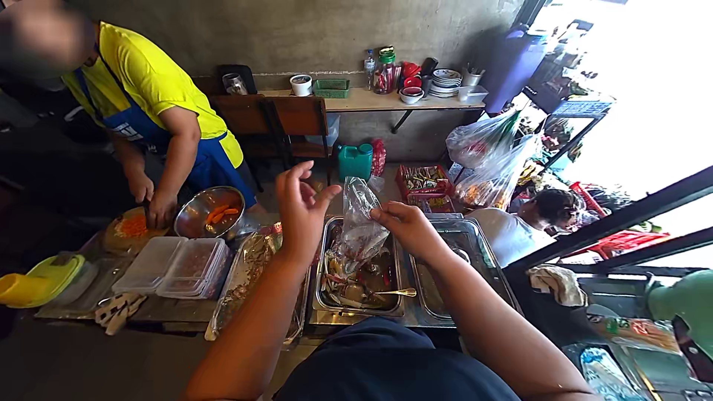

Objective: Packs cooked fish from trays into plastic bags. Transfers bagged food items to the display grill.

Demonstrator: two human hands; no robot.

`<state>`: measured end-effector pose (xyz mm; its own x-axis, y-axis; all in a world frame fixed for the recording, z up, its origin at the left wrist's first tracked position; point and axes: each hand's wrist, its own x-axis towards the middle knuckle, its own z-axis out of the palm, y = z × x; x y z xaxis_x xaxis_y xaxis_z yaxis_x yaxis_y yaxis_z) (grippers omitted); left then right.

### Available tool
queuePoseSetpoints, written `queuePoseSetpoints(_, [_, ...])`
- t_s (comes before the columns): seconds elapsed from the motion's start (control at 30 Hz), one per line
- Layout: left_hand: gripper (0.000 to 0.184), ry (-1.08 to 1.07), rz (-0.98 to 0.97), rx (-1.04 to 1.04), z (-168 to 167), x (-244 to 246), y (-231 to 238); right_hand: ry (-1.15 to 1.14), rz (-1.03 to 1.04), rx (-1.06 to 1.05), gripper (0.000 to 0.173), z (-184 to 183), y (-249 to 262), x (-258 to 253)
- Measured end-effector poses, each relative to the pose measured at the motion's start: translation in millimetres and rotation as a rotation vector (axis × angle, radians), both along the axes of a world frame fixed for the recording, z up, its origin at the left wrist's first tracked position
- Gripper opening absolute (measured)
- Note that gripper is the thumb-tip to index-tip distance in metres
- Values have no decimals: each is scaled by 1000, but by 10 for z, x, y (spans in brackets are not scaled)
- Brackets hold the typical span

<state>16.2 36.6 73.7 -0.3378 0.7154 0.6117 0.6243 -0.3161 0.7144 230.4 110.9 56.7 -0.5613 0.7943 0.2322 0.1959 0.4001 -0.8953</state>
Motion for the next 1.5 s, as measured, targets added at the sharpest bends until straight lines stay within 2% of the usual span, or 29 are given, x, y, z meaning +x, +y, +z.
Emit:
queuePoseSetpoints(0.07, [33,220,38,182,-131,120,-109,1,-53,56,19,-25,-16,-9])
queuePoseSetpoints(0.1, [29,294,-10,181,-199,204,-146,-8,-66,96,19,-39,-16,-10])
queuePoseSetpoints(0.17, [41,337,-107,31,-329,351,-161,-39,-87,177,19,-51,-25,8])
queuePoseSetpoints(0.23, [54,297,-159,-127,-413,412,-117,-74,-99,205,19,-29,-48,40])
queuePoseSetpoints(0.43, [50,95,-332,-295,-363,534,19,-104,-147,262,19,-47,-2,241])
queuePoseSetpoints(0.5, [56,43,-387,-318,-344,560,50,-72,-230,232,27,-60,-12,320])
queuePoseSetpoints(0.53, [59,30,-401,-334,-327,590,58,-70,-301,256,38,-74,-35,374])
queuePoseSetpoints(0.57, [62,14,-412,-351,-311,630,67,-74,-376,320,48,-91,-73,438])
queuePoseSetpoints(0.6, [65,-7,-423,-365,-300,680,78,-74,-435,428,49,-116,-120,508])
queuePoseSetpoints(0.67, [69,-34,-445,-391,-283,779,97,-101,-449,685,32,-159,-232,654])
queuePoseSetpoints(0.73, [71,-33,-491,-397,-275,895,130,-206,-376,817,28,-150,-351,803])
queuePoseSetpoints(0.8, [72,-23,-566,-395,-271,1024,165,-275,-349,789,31,-158,-426,949])
queuePoseSetpoints(0.97, [76,27,-697,-379,-261,1389,290,-360,-403,545,25,-129,-555,1353])
queuePoseSetpoints(1.27, [88,41,-1049,-378,-291,2051,433,-364,-558,427,23,-70,-1030,2019])
queuePoseSetpoints(1.4, [100,74,-1118,-264,-337,2189,552,-384,-681,383,26,226,-1407,2345])
queuePoseSetpoints(1.5, [97,29,-1151,-248,-359,2200,649,-419,-837,341,24,676,-1788,2693])
